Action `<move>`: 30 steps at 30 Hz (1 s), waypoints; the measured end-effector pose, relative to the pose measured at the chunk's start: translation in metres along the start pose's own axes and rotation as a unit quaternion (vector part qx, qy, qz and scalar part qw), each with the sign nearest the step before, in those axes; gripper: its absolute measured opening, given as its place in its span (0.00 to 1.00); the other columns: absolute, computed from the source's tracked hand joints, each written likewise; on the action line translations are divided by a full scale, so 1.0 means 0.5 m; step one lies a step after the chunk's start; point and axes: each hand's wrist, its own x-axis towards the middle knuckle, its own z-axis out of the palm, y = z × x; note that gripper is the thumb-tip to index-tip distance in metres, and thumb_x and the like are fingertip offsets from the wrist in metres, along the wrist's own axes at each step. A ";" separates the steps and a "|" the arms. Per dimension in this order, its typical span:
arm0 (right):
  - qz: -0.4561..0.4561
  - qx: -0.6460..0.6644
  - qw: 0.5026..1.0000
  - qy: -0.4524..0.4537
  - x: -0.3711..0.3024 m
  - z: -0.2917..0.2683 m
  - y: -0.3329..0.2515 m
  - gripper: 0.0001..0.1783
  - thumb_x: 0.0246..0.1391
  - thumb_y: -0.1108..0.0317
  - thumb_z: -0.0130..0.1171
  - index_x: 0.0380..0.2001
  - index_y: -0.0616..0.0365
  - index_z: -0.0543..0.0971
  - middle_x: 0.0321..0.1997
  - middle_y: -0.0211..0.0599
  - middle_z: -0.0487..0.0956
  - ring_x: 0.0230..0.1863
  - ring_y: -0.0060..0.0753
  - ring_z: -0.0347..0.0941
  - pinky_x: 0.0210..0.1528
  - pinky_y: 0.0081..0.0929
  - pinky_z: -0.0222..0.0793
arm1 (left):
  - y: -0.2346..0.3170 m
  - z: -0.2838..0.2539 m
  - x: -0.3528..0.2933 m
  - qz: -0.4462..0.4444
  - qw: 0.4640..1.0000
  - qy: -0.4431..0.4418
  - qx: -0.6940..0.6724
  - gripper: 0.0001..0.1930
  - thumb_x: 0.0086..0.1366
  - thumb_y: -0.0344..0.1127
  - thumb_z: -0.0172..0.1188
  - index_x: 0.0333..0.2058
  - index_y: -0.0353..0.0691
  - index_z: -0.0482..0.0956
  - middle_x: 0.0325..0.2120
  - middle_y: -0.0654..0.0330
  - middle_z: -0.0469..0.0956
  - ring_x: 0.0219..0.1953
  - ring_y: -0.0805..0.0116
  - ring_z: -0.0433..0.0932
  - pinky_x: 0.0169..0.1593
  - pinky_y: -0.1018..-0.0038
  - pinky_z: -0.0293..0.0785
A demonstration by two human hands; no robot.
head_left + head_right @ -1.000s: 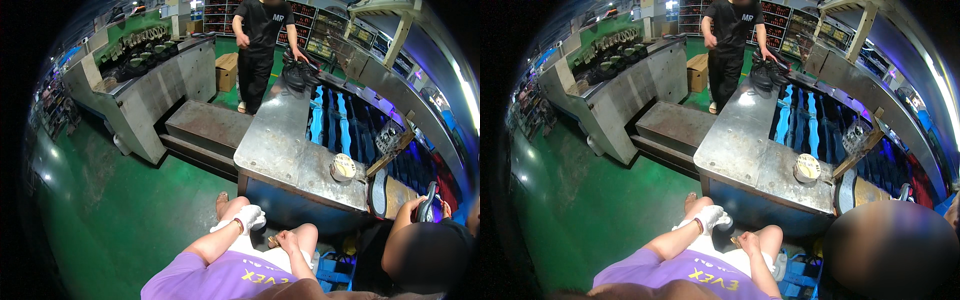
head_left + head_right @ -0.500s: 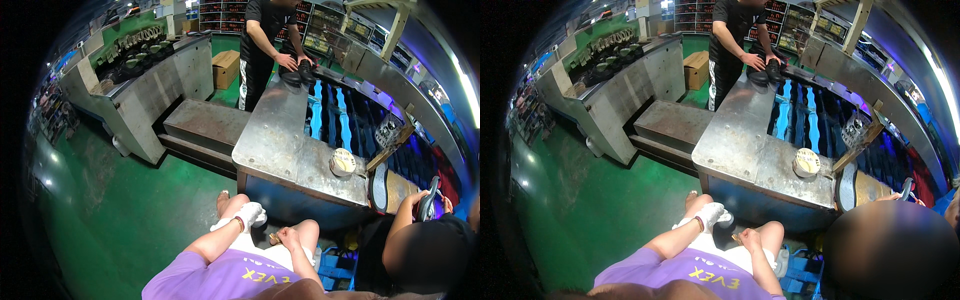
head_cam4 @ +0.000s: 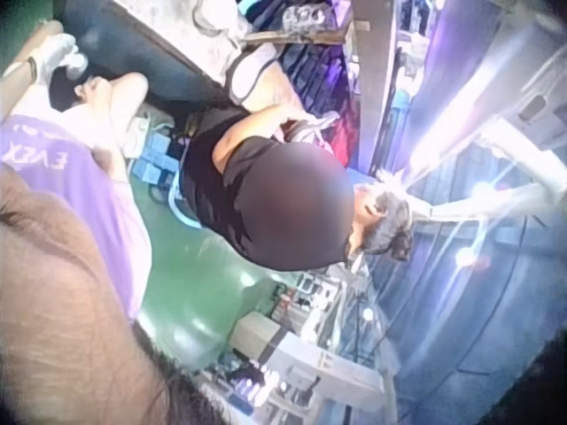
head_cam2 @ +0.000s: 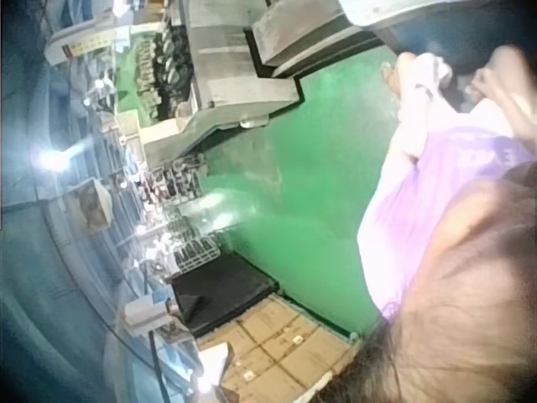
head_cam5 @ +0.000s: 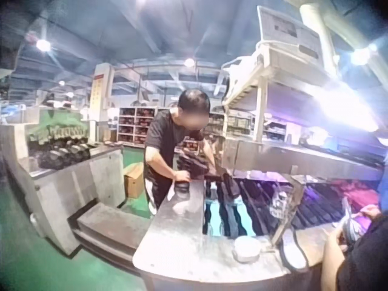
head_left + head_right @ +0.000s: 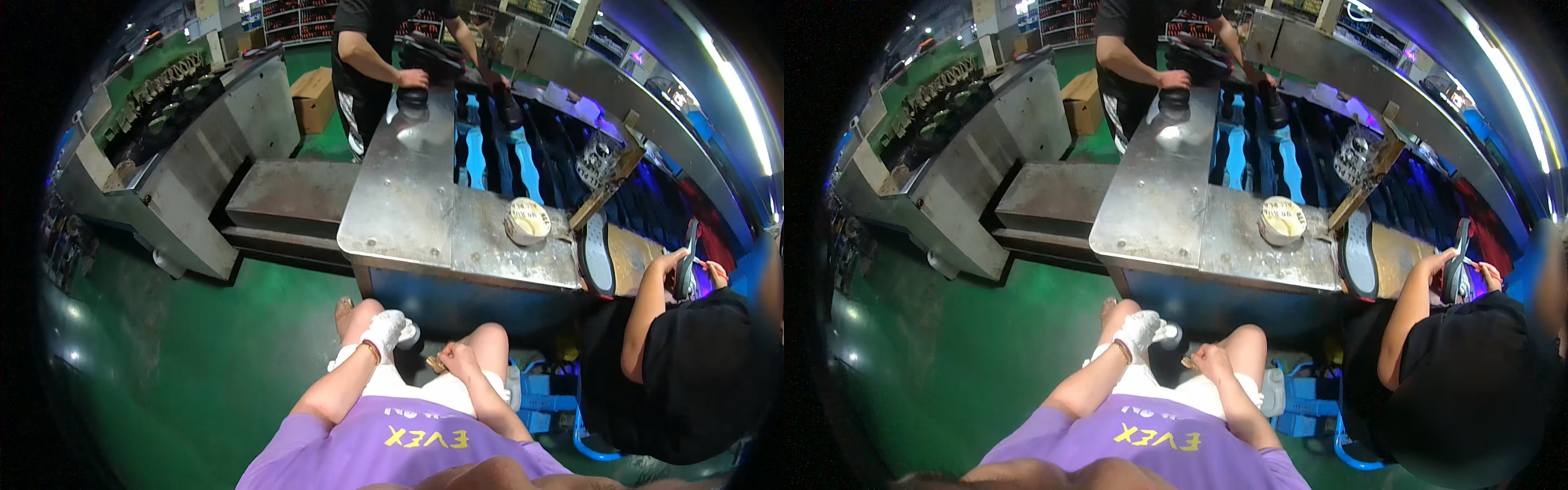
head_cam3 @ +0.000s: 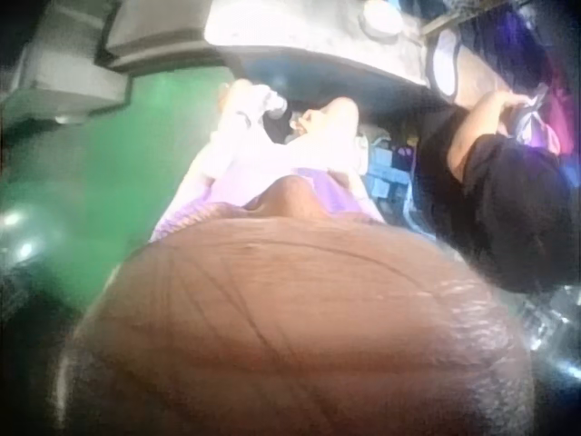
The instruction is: The person applies glue to the edges of shoe soles using a small brush. They repeatedly dip the brush into a container of adhesive and carefully coat the perimeter of each sole before placing it on the table.
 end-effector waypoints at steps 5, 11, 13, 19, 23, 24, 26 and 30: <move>-0.027 0.002 1.000 0.014 0.008 0.011 0.047 0.11 0.50 0.64 0.66 0.23 0.60 0.80 0.22 0.42 0.80 0.24 0.35 0.77 0.30 0.33 0.74 | 0.065 -0.054 0.007 -0.022 0.999 -0.041 0.020 0.12 0.60 0.42 0.60 0.28 0.41 0.86 0.29 0.47 0.83 0.35 0.49 0.84 0.37 0.58 0.77; -0.036 -0.001 0.999 0.022 -0.012 -0.003 -0.025 0.12 0.51 0.64 0.65 0.23 0.62 0.79 0.20 0.44 0.79 0.23 0.37 0.78 0.30 0.34 0.73 | -0.086 0.080 0.026 -0.013 0.998 0.012 -0.056 0.12 0.60 0.44 0.58 0.23 0.46 0.84 0.22 0.56 0.82 0.29 0.57 0.84 0.30 0.62 0.75; 0.000 -0.003 0.999 0.038 -0.017 -0.015 -0.001 0.12 0.51 0.64 0.65 0.23 0.61 0.79 0.20 0.43 0.79 0.23 0.38 0.78 0.30 0.34 0.73 | 0.020 0.001 0.027 -0.013 0.999 -0.044 0.029 0.12 0.64 0.45 0.58 0.29 0.46 0.83 0.28 0.53 0.83 0.35 0.54 0.83 0.36 0.60 0.75; -0.005 0.001 1.000 0.016 -0.008 -0.021 -0.007 0.11 0.51 0.63 0.66 0.25 0.61 0.82 0.24 0.47 0.81 0.29 0.46 0.80 0.36 0.39 0.75 | -0.003 0.009 0.024 0.007 0.999 -0.052 0.010 0.18 0.61 0.56 0.62 0.34 0.46 0.84 0.33 0.52 0.82 0.40 0.50 0.82 0.41 0.56 0.74; 0.005 0.010 1.000 0.002 -0.013 -0.035 -0.046 0.14 0.52 0.61 0.64 0.27 0.63 0.82 0.23 0.51 0.81 0.31 0.49 0.81 0.37 0.41 0.74 | -0.083 0.074 0.025 -0.018 0.978 -0.009 -0.208 0.11 0.67 0.42 0.58 0.36 0.42 0.83 0.41 0.59 0.82 0.40 0.58 0.82 0.41 0.61 0.77; 0.011 0.015 1.000 0.000 -0.012 -0.038 -0.048 0.14 0.52 0.61 0.64 0.27 0.63 0.82 0.23 0.51 0.81 0.31 0.49 0.81 0.37 0.41 0.74 | -0.100 0.094 0.031 -0.071 0.930 -0.032 -0.359 0.10 0.67 0.39 0.58 0.37 0.40 0.83 0.41 0.59 0.82 0.41 0.60 0.83 0.43 0.64 0.78; 0.027 0.024 0.999 0.001 -0.014 -0.042 -0.042 0.14 0.52 0.61 0.63 0.27 0.63 0.82 0.24 0.51 0.81 0.31 0.48 0.81 0.38 0.41 0.74 | -0.073 0.085 0.039 -0.162 0.824 -0.056 -0.540 0.08 0.67 0.34 0.58 0.39 0.37 0.82 0.41 0.60 0.83 0.42 0.62 0.83 0.46 0.68 0.79; 0.042 0.021 0.999 0.003 -0.014 -0.041 -0.039 0.14 0.51 0.60 0.63 0.27 0.63 0.82 0.24 0.50 0.81 0.31 0.47 0.80 0.38 0.40 0.73 | -0.024 0.034 0.030 -0.023 0.996 -0.056 -0.071 0.09 0.61 0.31 0.65 0.40 0.36 0.83 0.39 0.59 0.84 0.43 0.62 0.83 0.49 0.72 0.78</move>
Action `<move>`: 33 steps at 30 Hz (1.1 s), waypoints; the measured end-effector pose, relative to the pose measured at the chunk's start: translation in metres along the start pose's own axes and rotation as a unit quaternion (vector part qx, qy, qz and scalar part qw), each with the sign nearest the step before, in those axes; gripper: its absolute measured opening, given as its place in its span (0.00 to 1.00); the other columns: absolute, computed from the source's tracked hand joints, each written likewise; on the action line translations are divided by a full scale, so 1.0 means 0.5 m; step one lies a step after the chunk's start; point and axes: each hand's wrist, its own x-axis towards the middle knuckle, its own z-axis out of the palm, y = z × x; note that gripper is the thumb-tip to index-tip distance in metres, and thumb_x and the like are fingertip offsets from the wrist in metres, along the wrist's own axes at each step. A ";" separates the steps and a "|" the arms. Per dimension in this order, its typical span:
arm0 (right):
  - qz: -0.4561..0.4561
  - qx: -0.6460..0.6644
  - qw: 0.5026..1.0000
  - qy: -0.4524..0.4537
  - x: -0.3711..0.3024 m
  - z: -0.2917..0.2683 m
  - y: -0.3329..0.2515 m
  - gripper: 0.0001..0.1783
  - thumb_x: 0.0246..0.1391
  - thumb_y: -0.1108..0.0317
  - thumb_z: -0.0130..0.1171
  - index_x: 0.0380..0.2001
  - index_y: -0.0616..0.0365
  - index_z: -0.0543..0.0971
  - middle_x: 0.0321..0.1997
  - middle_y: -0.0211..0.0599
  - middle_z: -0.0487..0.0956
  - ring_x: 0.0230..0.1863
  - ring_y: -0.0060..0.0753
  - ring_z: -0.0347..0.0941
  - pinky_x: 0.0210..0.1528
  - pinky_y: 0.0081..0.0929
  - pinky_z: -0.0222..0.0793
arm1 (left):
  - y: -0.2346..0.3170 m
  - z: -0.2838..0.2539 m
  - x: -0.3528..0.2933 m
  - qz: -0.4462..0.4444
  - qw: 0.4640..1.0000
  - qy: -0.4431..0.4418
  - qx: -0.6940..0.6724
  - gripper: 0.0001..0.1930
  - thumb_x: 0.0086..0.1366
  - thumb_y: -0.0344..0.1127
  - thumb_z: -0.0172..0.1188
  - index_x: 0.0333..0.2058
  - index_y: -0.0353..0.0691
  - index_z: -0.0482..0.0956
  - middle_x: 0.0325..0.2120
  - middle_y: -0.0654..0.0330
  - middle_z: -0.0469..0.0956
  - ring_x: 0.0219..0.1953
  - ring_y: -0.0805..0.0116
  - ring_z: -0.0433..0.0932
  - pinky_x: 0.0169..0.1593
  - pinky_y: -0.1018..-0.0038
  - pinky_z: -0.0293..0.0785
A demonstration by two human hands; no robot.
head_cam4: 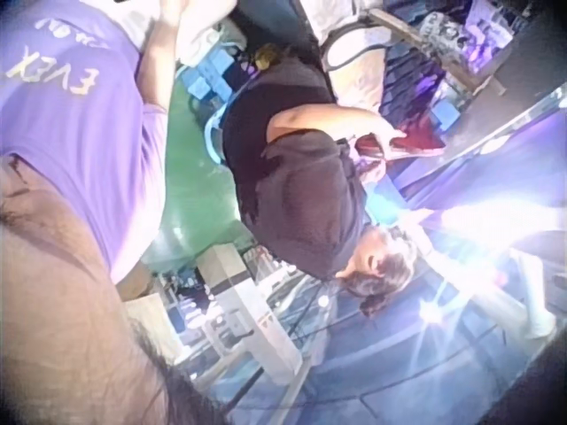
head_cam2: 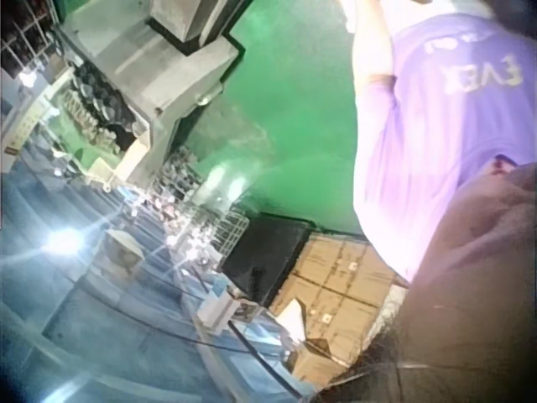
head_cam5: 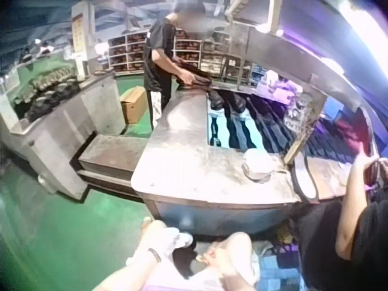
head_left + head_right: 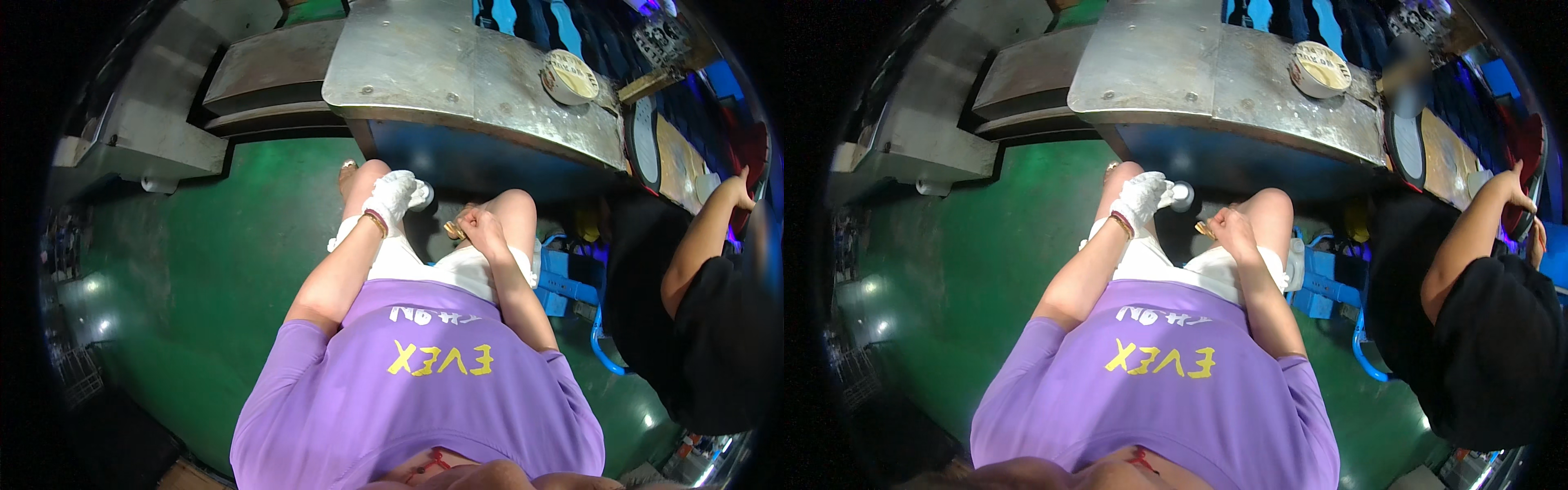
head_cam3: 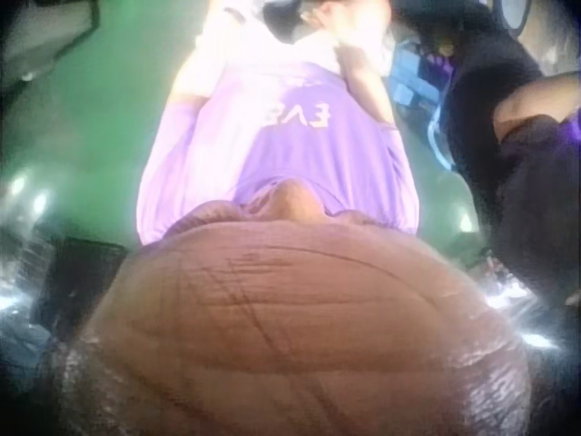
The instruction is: The person applies glue to the edges of shoe soles using a small brush. They repeatedly dip the brush into a container of adhesive and carefully coat the perimeter of each sole before placing it on the table.
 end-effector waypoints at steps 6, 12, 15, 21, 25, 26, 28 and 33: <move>-0.029 -0.008 0.999 -0.013 0.007 0.010 0.017 0.14 0.51 0.61 0.63 0.27 0.64 0.81 0.25 0.48 0.81 0.31 0.47 0.80 0.37 0.39 0.73 | 0.008 -0.010 -0.001 -0.041 0.987 0.005 -0.153 0.04 0.60 0.34 0.61 0.32 0.42 0.82 0.33 0.55 0.83 0.39 0.55 0.82 0.43 0.64 0.76; -0.074 -0.021 0.996 0.035 0.004 0.017 0.025 0.15 0.52 0.61 0.62 0.23 0.63 0.79 0.18 0.43 0.78 0.21 0.38 0.76 0.28 0.35 0.70 | 0.100 -0.073 -0.042 -0.119 0.932 -0.002 -0.343 0.10 0.55 0.35 0.53 0.17 0.48 0.78 0.18 0.59 0.77 0.24 0.64 0.79 0.29 0.64 0.70; -0.089 -0.046 0.995 0.026 0.007 0.018 0.032 0.14 0.52 0.61 0.63 0.23 0.64 0.80 0.18 0.45 0.78 0.22 0.39 0.77 0.29 0.36 0.71 | 0.098 -0.066 -0.029 -0.134 0.923 -0.035 -0.359 0.12 0.54 0.31 0.51 0.12 0.47 0.74 0.12 0.63 0.72 0.17 0.70 0.74 0.21 0.66 0.65; -0.046 -0.031 0.998 -0.014 0.012 0.023 0.043 0.13 0.53 0.63 0.64 0.24 0.65 0.81 0.20 0.44 0.80 0.23 0.35 0.77 0.30 0.33 0.72 | 0.067 0.014 0.000 -0.207 0.780 0.001 -0.590 0.08 0.61 0.21 0.48 0.27 0.40 0.74 0.21 0.59 0.74 0.18 0.68 0.74 0.21 0.71 0.76; -0.071 -0.038 0.997 0.007 0.011 0.026 0.039 0.13 0.53 0.64 0.65 0.25 0.65 0.81 0.21 0.45 0.80 0.24 0.38 0.78 0.31 0.34 0.72 | 0.057 0.013 -0.003 -0.199 0.799 -0.011 -0.567 0.09 0.62 0.26 0.49 0.25 0.43 0.74 0.21 0.61 0.74 0.19 0.68 0.75 0.26 0.70 0.78; -0.078 -0.042 0.996 0.017 0.008 0.027 0.038 0.13 0.53 0.63 0.65 0.25 0.64 0.81 0.21 0.46 0.80 0.24 0.41 0.78 0.31 0.36 0.72 | 0.063 0.008 -0.012 -0.209 0.793 -0.001 -0.572 0.09 0.62 0.27 0.48 0.24 0.45 0.75 0.20 0.63 0.74 0.19 0.67 0.75 0.28 0.69 0.80; -0.061 -0.023 0.998 0.023 -0.003 0.019 0.017 0.13 0.53 0.63 0.65 0.26 0.65 0.81 0.22 0.47 0.80 0.25 0.42 0.78 0.32 0.35 0.72 | 0.067 -0.010 -0.025 -0.198 0.813 -0.018 -0.548 0.09 0.62 0.28 0.48 0.23 0.44 0.74 0.21 0.62 0.75 0.21 0.69 0.76 0.27 0.71 0.79; -0.021 0.140 0.989 0.043 -0.019 0.005 0.027 0.11 0.56 0.67 0.64 0.32 0.67 0.81 0.24 0.37 0.81 0.26 0.27 0.76 0.32 0.25 0.71 | 0.089 -0.048 -0.037 -0.155 0.805 -0.054 -0.571 0.08 0.63 0.26 0.49 0.24 0.41 0.73 0.21 0.63 0.73 0.21 0.73 0.73 0.28 0.76 0.77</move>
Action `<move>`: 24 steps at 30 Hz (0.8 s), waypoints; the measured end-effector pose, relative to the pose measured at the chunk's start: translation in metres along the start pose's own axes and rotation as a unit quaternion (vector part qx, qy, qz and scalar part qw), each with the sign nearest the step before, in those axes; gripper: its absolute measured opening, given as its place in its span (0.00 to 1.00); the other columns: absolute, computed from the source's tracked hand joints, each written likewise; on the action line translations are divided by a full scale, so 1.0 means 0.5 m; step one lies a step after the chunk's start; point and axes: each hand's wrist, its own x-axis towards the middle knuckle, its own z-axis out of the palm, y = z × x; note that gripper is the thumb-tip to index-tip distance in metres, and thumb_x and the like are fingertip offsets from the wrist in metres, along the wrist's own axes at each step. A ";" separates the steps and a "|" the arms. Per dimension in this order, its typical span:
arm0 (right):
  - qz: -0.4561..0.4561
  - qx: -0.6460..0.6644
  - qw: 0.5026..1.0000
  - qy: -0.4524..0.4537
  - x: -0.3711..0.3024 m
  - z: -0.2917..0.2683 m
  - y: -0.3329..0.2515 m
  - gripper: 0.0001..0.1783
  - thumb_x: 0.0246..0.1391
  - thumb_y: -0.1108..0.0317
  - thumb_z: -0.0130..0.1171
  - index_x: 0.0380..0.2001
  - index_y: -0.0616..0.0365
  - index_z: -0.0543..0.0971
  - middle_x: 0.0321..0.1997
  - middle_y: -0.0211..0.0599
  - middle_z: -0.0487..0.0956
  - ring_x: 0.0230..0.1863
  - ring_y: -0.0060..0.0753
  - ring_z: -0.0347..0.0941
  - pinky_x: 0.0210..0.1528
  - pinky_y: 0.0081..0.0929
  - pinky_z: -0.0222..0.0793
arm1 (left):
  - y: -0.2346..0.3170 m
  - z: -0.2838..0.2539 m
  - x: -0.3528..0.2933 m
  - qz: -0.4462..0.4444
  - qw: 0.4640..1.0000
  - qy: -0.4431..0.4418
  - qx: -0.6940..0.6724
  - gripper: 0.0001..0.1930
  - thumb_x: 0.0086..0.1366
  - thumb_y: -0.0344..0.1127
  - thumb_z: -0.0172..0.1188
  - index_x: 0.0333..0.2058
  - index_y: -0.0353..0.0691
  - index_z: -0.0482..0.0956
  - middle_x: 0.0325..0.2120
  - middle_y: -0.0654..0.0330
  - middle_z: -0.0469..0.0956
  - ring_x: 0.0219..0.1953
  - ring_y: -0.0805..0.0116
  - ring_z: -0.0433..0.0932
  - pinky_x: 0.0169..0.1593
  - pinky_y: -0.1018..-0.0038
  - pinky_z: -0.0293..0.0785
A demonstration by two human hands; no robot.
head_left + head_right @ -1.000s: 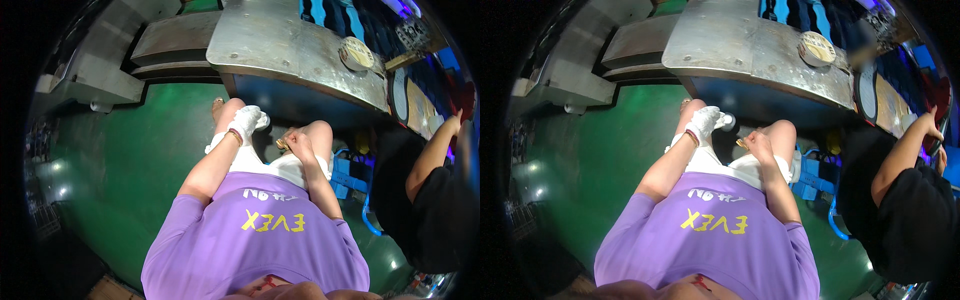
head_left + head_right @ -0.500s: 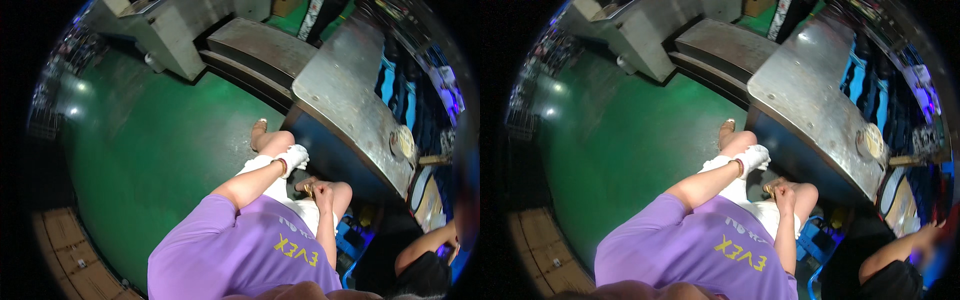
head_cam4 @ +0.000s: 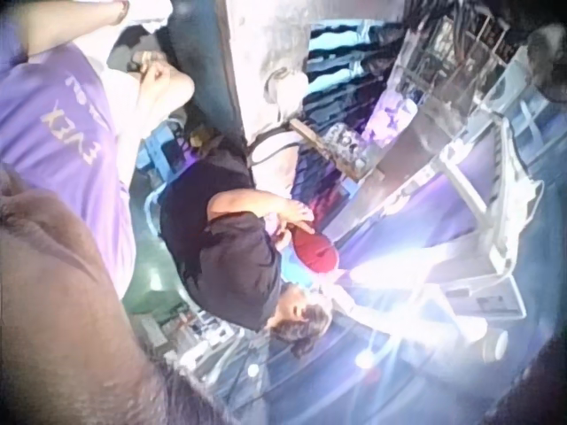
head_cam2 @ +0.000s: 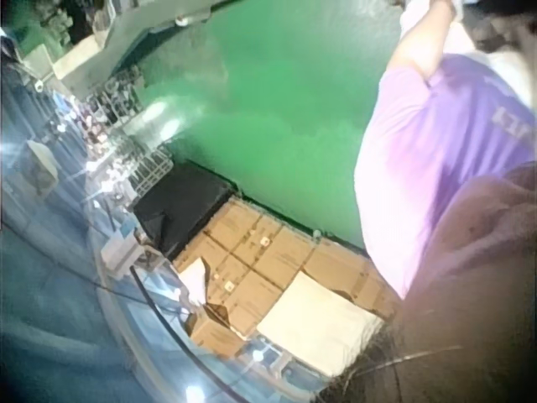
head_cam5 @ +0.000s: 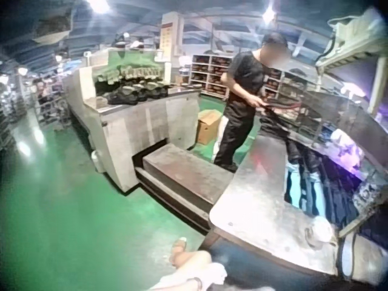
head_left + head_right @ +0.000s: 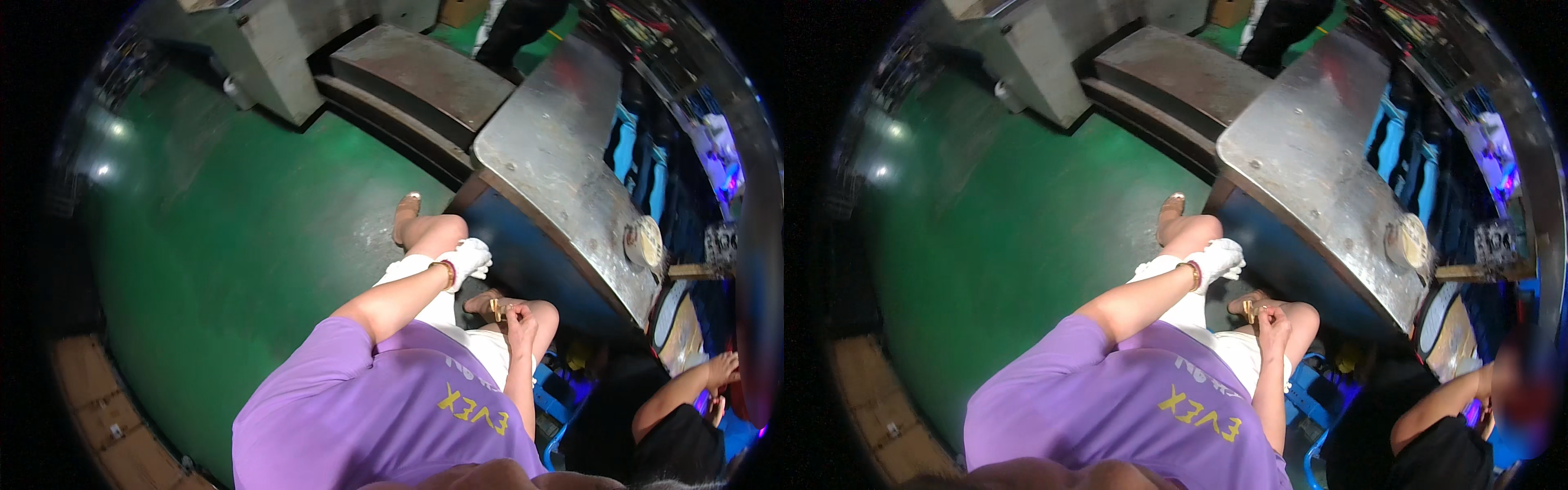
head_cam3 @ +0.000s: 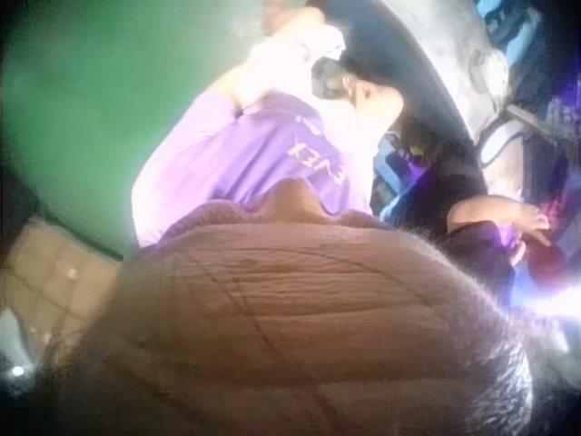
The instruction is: The person applies glue to the edges of shoe soles using a small brush. They repeatedly dip the brush into a container of adhesive and carefully coat the perimeter of each sole before placing it on the table.
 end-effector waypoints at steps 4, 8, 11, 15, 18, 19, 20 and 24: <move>-0.017 0.174 0.985 0.008 -0.003 -0.034 -0.075 0.10 0.59 0.71 0.64 0.41 0.66 0.81 0.33 0.28 0.80 0.34 0.17 0.74 0.37 0.15 0.70 | -0.001 -0.004 -0.021 0.038 0.995 -0.017 -0.088 0.15 0.62 0.29 0.49 0.16 0.50 0.65 0.16 0.72 0.63 0.19 0.81 0.60 0.24 0.78 0.57; -0.155 0.149 0.971 0.109 0.036 -0.174 -0.265 0.08 0.59 0.73 0.62 0.41 0.65 0.82 0.37 0.29 0.81 0.39 0.15 0.74 0.42 0.15 0.69 | 0.064 0.034 -0.059 0.010 0.993 0.101 0.060 0.11 0.63 0.25 0.50 0.23 0.47 0.72 0.21 0.65 0.73 0.21 0.76 0.74 0.23 0.78 0.74; -0.253 0.087 0.937 0.226 0.078 -0.290 -0.375 0.04 0.56 0.75 0.63 0.31 0.64 0.78 0.47 0.41 0.83 0.44 0.23 0.76 0.45 0.22 0.72 | 0.055 0.023 -0.041 0.106 0.949 0.050 0.293 0.12 0.61 0.26 0.49 0.19 0.48 0.72 0.17 0.67 0.72 0.18 0.75 0.73 0.22 0.78 0.71; -0.306 -0.171 0.877 0.329 0.159 -0.425 -0.452 0.06 0.51 0.71 0.66 0.29 0.62 0.81 0.43 0.44 0.83 0.41 0.41 0.79 0.42 0.32 0.75 | 0.038 0.024 -0.041 0.130 0.961 0.049 0.239 0.09 0.61 0.27 0.50 0.22 0.43 0.74 0.21 0.62 0.73 0.23 0.71 0.75 0.26 0.74 0.72; -0.283 -0.312 0.853 0.307 0.226 -0.474 -0.437 0.10 0.50 0.63 0.66 0.28 0.59 0.83 0.40 0.39 0.83 0.46 0.46 0.77 0.52 0.39 0.71 | 0.007 -0.001 -0.011 0.086 0.962 0.058 0.252 0.06 0.63 0.31 0.55 0.31 0.37 0.79 0.31 0.53 0.80 0.35 0.64 0.81 0.36 0.68 0.79; -0.251 -0.346 0.859 0.283 0.245 -0.481 -0.436 0.10 0.50 0.63 0.66 0.29 0.58 0.84 0.41 0.39 0.83 0.47 0.45 0.76 0.52 0.39 0.71 | 0.002 -0.006 -0.004 0.057 0.982 0.043 0.173 0.06 0.64 0.29 0.54 0.30 0.36 0.79 0.31 0.55 0.80 0.35 0.67 0.81 0.33 0.73 0.80; -0.233 -0.368 0.857 0.276 0.254 -0.476 -0.438 0.10 0.50 0.62 0.66 0.29 0.57 0.84 0.40 0.38 0.83 0.48 0.44 0.76 0.52 0.38 0.72 | -0.004 -0.011 -0.002 0.024 0.995 0.034 0.093 0.07 0.65 0.28 0.53 0.30 0.34 0.79 0.31 0.57 0.79 0.35 0.71 0.81 0.31 0.77 0.80; -0.211 -0.441 0.839 0.241 0.299 -0.469 -0.435 0.09 0.49 0.62 0.66 0.28 0.56 0.85 0.35 0.38 0.83 0.45 0.43 0.77 0.51 0.38 0.73 | -0.003 -0.018 -0.008 0.118 0.958 0.055 0.257 0.05 0.62 0.31 0.59 0.29 0.38 0.80 0.29 0.55 0.80 0.33 0.62 0.82 0.37 0.69 0.80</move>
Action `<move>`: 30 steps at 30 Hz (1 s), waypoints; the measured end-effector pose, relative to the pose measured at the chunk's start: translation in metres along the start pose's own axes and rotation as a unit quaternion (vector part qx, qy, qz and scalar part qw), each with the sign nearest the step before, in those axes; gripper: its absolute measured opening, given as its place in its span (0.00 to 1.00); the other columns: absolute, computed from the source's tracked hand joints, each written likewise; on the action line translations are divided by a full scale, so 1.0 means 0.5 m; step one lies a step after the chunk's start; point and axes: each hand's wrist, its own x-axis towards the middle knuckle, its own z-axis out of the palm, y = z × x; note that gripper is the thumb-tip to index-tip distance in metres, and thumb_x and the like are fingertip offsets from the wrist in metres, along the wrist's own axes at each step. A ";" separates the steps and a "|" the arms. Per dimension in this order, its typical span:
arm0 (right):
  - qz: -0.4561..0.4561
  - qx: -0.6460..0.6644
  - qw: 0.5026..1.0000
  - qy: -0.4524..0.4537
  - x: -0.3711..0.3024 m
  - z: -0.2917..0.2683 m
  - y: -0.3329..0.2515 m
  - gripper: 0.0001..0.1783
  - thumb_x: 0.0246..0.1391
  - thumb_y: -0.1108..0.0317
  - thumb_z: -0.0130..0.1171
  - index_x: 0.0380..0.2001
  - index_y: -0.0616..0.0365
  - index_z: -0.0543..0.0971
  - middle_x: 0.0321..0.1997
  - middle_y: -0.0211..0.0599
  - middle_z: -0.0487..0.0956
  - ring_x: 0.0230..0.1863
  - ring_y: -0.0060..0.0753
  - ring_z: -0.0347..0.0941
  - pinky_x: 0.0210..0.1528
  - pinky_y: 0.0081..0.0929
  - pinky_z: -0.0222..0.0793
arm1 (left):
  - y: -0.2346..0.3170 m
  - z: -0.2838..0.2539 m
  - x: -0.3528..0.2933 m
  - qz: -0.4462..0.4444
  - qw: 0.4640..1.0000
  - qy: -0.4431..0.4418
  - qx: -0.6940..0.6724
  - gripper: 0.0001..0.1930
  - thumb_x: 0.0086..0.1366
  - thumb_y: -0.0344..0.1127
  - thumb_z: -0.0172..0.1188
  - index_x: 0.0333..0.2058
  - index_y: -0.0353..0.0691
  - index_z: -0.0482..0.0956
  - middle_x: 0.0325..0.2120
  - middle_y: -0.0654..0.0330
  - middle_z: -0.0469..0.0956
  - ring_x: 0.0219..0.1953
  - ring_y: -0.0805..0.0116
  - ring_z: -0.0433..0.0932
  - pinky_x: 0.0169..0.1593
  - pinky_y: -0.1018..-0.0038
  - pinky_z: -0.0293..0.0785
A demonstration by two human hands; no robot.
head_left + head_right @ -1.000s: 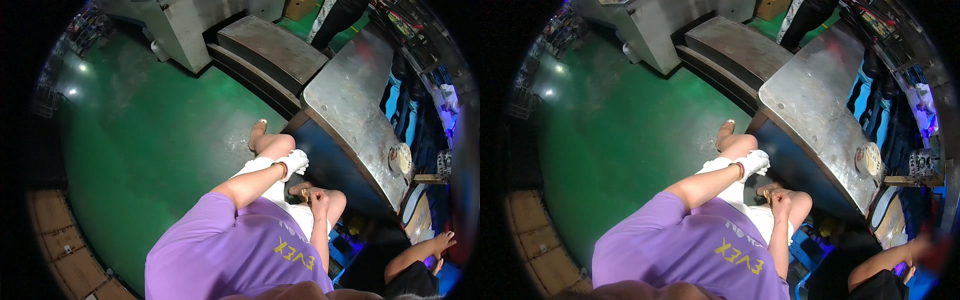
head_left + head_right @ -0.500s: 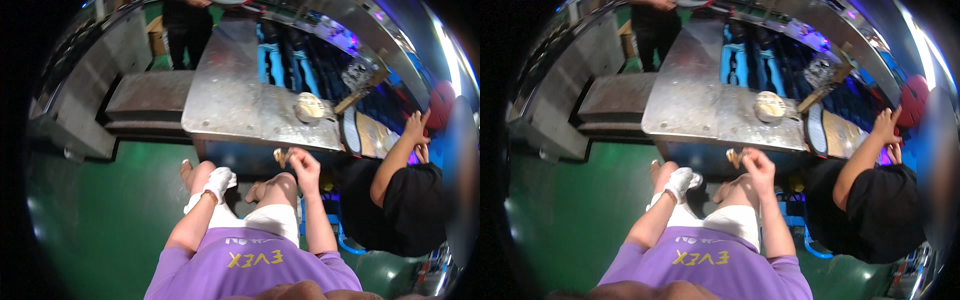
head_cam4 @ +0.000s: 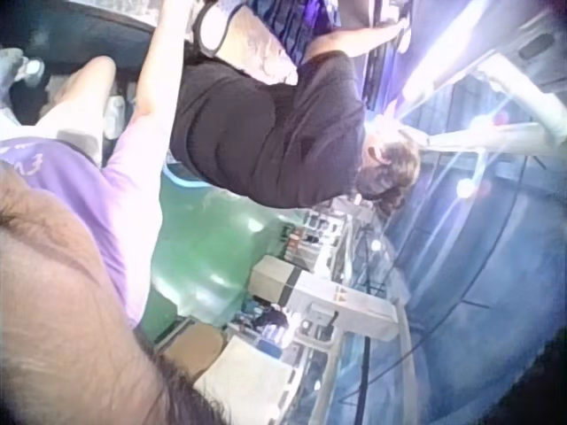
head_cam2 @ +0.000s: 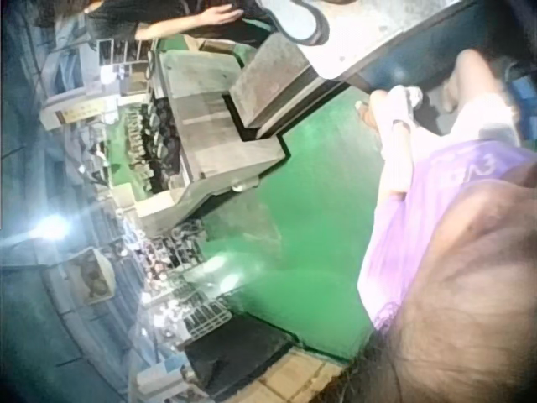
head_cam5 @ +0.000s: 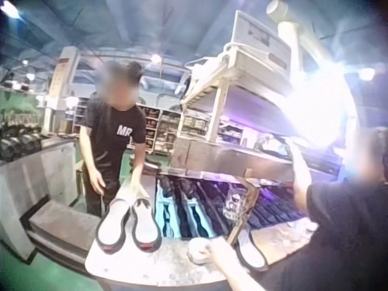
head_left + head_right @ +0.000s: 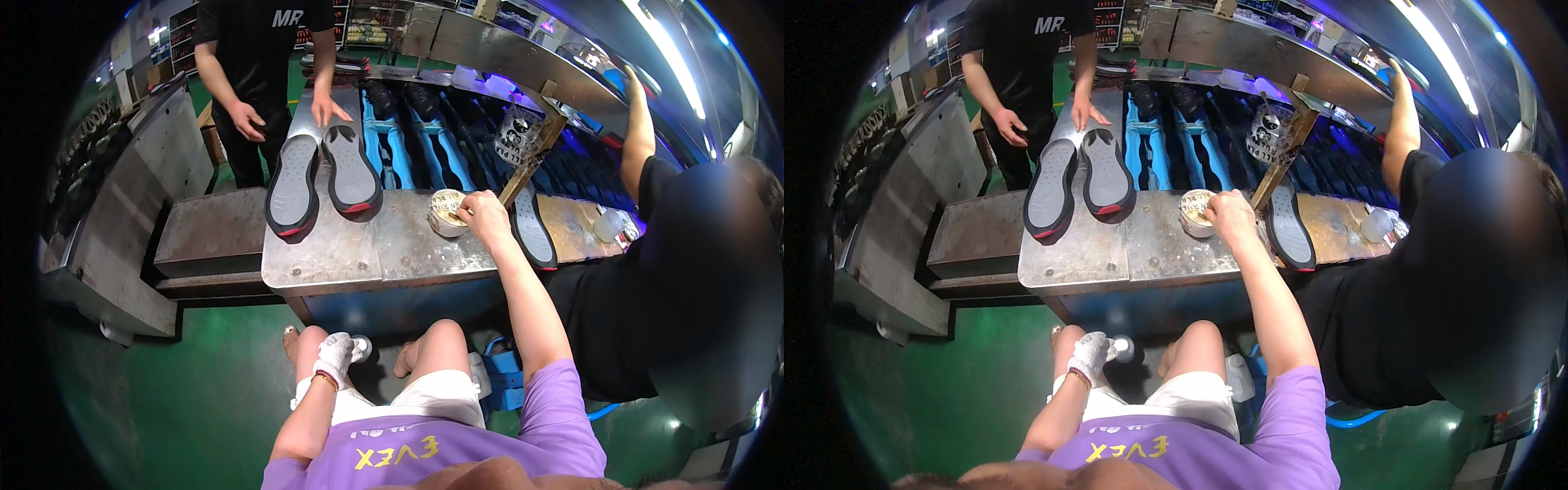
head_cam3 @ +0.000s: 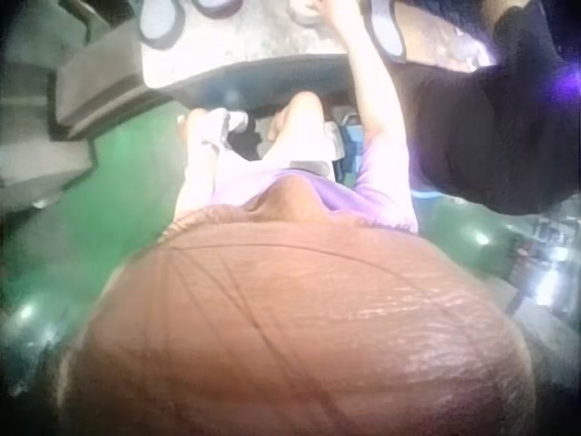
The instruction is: The person applies glue to the edges of shoe soles using a small brush. They repeatedly dip the brush into a container of adhesive and carefully coat the perimeter of each sole before placing it on the table.
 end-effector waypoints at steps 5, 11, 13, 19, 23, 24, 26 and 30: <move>-0.017 -0.053 0.996 -0.066 0.029 0.035 -0.005 0.10 0.49 0.61 0.67 0.28 0.56 0.86 0.34 0.41 0.83 0.44 0.43 0.77 0.50 0.39 0.74 | -0.035 0.000 0.018 -0.024 0.997 0.010 -0.074 0.06 0.62 0.34 0.60 0.34 0.39 0.80 0.30 0.55 0.81 0.33 0.61 0.82 0.37 0.68 0.79; -0.052 -0.102 0.992 -0.056 0.034 0.080 0.025 0.09 0.45 0.61 0.69 0.24 0.53 0.86 0.27 0.42 0.82 0.38 0.45 0.79 0.43 0.40 0.76 | 0.167 0.059 -0.084 0.170 0.980 0.039 -0.096 0.18 0.65 0.28 0.56 0.54 0.35 0.75 0.39 0.55 0.83 0.39 0.65 0.82 0.48 0.71 0.77; -0.088 -0.104 0.991 -0.014 0.033 0.086 0.027 0.06 0.44 0.66 0.64 0.19 0.54 0.83 0.24 0.43 0.81 0.35 0.46 0.80 0.42 0.38 0.77 | 0.278 0.023 -0.063 0.426 0.890 0.075 0.144 0.19 0.63 0.27 0.58 0.53 0.36 0.76 0.40 0.51 0.83 0.43 0.54 0.82 0.51 0.66 0.77; -0.122 -0.108 0.987 -0.009 0.040 0.083 0.027 0.08 0.44 0.64 0.64 0.17 0.55 0.81 0.23 0.42 0.81 0.34 0.48 0.79 0.41 0.38 0.75 | 0.464 -0.016 0.162 0.435 0.807 0.256 0.306 0.31 0.59 0.31 0.59 0.63 0.43 0.67 0.66 0.45 0.60 0.65 0.42 0.61 0.67 0.55 0.61; -0.105 -0.064 0.992 -0.018 0.037 0.058 0.039 0.09 0.47 0.63 0.64 0.21 0.57 0.82 0.28 0.41 0.82 0.38 0.48 0.79 0.46 0.39 0.73 | 0.450 -0.037 0.242 0.352 0.846 0.194 0.349 0.24 0.57 0.30 0.63 0.54 0.43 0.76 0.65 0.45 0.62 0.63 0.43 0.65 0.64 0.56 0.64; -0.091 -0.046 0.995 -0.018 0.034 0.029 0.015 0.10 0.48 0.63 0.64 0.22 0.58 0.82 0.29 0.41 0.82 0.39 0.47 0.78 0.47 0.39 0.73 | 0.440 -0.043 0.254 0.354 0.851 0.210 0.326 0.20 0.56 0.29 0.63 0.50 0.42 0.77 0.64 0.45 0.64 0.62 0.43 0.66 0.63 0.56 0.65; -0.068 -0.022 0.997 -0.013 0.034 -0.002 0.000 0.11 0.49 0.62 0.63 0.26 0.59 0.84 0.32 0.42 0.82 0.40 0.47 0.79 0.46 0.42 0.75 | 0.433 -0.043 0.256 0.373 0.854 0.240 0.271 0.10 0.56 0.29 0.65 0.38 0.38 0.81 0.59 0.42 0.69 0.59 0.47 0.71 0.59 0.57 0.70; -0.046 0.024 0.999 0.010 0.014 -0.037 0.005 0.10 0.51 0.63 0.64 0.29 0.59 0.83 0.35 0.41 0.82 0.40 0.46 0.79 0.45 0.42 0.75 | 0.415 -0.047 0.196 0.397 0.888 0.209 0.103 0.10 0.54 0.28 0.65 0.37 0.39 0.80 0.52 0.43 0.72 0.57 0.52 0.73 0.58 0.62 0.69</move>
